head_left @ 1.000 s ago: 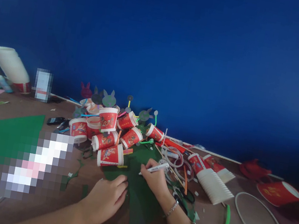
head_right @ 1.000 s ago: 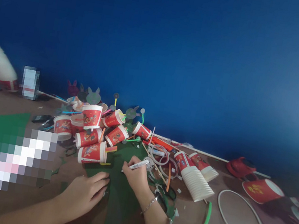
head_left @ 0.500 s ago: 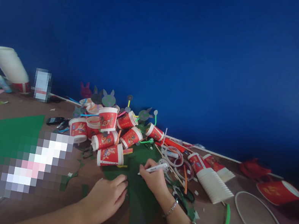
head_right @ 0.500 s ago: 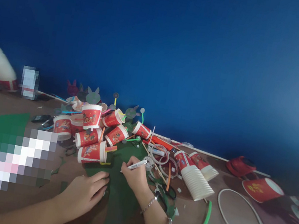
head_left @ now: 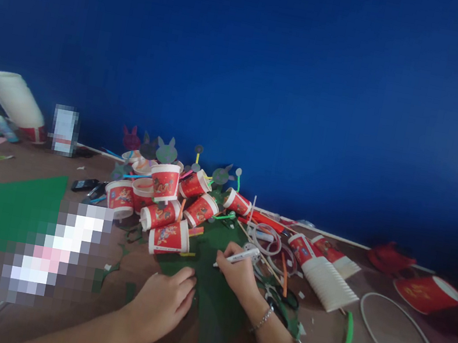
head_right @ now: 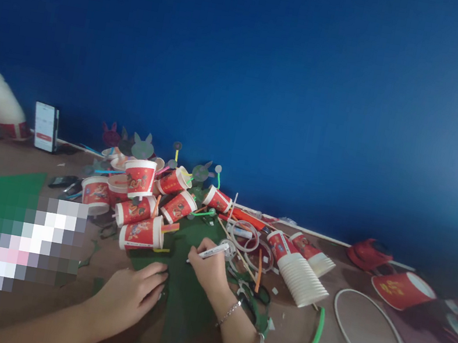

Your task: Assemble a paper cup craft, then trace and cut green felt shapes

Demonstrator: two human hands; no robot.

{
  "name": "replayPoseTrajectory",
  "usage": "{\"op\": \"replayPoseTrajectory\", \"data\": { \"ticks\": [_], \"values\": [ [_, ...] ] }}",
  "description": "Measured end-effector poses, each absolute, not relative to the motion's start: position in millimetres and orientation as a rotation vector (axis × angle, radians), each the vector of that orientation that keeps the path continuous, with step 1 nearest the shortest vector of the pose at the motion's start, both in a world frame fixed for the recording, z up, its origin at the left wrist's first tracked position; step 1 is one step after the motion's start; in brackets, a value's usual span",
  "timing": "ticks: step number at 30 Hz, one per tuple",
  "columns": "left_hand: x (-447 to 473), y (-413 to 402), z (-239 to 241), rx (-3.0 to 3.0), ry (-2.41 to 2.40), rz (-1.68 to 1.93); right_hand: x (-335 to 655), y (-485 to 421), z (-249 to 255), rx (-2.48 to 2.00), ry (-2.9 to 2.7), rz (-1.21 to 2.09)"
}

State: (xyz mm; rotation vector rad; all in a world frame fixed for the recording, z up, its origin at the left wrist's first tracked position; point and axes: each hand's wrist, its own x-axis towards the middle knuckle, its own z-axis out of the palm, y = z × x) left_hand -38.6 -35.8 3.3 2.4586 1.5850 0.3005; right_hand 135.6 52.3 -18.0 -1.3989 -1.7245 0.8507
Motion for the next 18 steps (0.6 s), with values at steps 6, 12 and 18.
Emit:
{"op": "replayPoseTrajectory", "data": {
  "ticks": [6, 12, 18],
  "values": [
    [-38.0, -35.7, 6.1, 2.458, 1.584, 0.287, 134.7, 51.5, -15.3, -1.395, -1.750, 0.841],
    [-38.3, -36.4, 4.5, 2.467, 1.578, 0.298, 134.3, 50.6, -14.4, -1.391, -1.765, 0.846],
    [-38.3, -36.7, 4.1, 2.471, 1.585, 0.297, 134.2, 50.1, -14.2, -1.393, -1.769, 0.864]
  ]
}}
